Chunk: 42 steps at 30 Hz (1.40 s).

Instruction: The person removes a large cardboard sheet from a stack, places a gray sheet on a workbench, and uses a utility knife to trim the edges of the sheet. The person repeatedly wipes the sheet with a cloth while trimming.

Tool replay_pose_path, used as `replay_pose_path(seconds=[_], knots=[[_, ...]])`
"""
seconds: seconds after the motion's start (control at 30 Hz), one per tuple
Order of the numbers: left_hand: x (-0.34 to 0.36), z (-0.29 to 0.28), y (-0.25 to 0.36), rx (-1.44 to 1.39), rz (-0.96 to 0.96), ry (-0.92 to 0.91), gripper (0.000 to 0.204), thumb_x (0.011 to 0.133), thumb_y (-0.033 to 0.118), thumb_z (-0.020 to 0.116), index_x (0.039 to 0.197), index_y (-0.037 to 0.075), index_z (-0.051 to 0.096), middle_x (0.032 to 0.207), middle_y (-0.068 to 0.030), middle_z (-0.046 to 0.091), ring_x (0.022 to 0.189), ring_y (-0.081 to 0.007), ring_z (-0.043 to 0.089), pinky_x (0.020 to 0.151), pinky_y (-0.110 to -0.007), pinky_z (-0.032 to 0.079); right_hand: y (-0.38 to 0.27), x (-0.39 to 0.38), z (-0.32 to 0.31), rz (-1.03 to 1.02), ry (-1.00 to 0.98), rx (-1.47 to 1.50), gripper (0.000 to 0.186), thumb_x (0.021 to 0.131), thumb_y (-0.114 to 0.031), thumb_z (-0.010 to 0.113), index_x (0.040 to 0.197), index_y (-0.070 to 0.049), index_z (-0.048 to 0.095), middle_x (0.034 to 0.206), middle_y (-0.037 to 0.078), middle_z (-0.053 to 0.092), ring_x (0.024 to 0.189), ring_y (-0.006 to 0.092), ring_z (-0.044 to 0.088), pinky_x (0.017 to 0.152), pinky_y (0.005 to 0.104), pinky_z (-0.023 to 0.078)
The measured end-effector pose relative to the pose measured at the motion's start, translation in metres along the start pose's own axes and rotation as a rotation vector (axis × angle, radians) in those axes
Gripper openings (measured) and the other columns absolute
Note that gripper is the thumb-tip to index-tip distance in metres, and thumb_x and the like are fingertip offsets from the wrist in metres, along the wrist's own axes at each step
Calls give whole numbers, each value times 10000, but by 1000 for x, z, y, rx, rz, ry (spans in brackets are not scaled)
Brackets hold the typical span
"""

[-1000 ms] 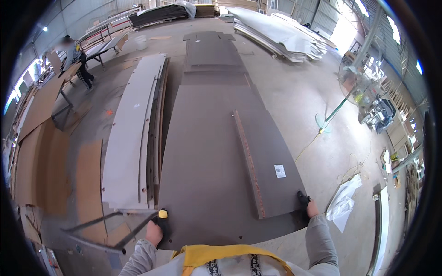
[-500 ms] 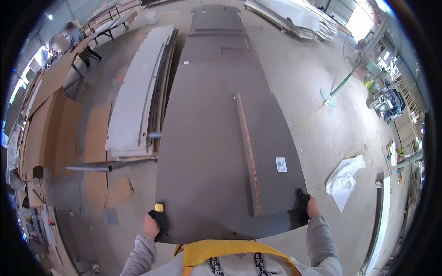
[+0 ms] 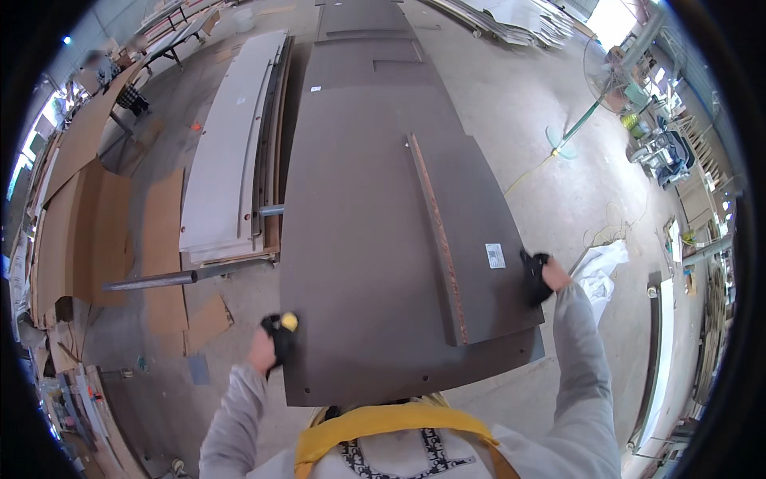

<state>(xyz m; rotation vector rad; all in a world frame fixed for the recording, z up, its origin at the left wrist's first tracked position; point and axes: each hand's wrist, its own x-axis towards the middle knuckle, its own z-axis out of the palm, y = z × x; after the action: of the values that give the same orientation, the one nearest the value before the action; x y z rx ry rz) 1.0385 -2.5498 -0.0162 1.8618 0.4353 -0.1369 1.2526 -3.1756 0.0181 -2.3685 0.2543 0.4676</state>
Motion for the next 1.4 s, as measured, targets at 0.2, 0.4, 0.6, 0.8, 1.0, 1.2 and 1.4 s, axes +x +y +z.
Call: replay_pose_path(seconds=[0.2,0.4,0.6,0.8,1.0,1.2,1.4], knots=[[200,-14,-8,185,270,93,250,948,226,507,1053,16,593,887,-152,640,788,-299,636,680,-366,517,-63,119,7,107,159,-249,471,872,-326,512,1165,32,599,1177,288,592,1146,410,551,967,436,428],[267,9,-18,848,-108,163,323,894,256,546,986,-45,620,1033,-274,631,1022,-430,581,855,-490,468,-94,184,63,47,135,-54,610,846,-542,594,918,61,646,917,246,668,917,369,643,809,434,471],[269,55,0,902,-77,158,224,827,164,569,915,-33,631,985,-269,638,989,-404,607,833,-467,490,26,294,13,-211,-4,-260,352,914,-269,488,982,26,666,908,182,693,865,307,668,696,416,499],[255,47,15,618,-267,470,253,851,173,532,965,-47,585,994,-277,633,997,-419,600,859,-471,483,75,344,71,-59,139,-176,355,933,-259,455,857,25,654,799,213,667,780,361,657,631,484,497],[230,35,-8,918,-119,330,286,823,197,507,917,1,691,975,-218,638,932,-364,620,850,-426,499,55,312,95,-262,199,-307,203,868,-117,502,936,4,650,850,236,664,829,396,646,637,490,503],[220,28,10,1052,66,310,255,819,170,497,811,40,716,879,-130,685,902,-300,622,807,-386,497,-3,282,32,-348,260,-165,246,884,-139,475,977,38,619,852,276,648,827,448,629,624,509,476],[185,-38,47,695,-48,516,245,801,176,518,795,21,708,808,-139,652,870,-300,627,778,-392,511,-102,256,25,-409,331,-339,330,929,-193,434,959,88,605,894,308,626,878,455,608,705,522,477]])
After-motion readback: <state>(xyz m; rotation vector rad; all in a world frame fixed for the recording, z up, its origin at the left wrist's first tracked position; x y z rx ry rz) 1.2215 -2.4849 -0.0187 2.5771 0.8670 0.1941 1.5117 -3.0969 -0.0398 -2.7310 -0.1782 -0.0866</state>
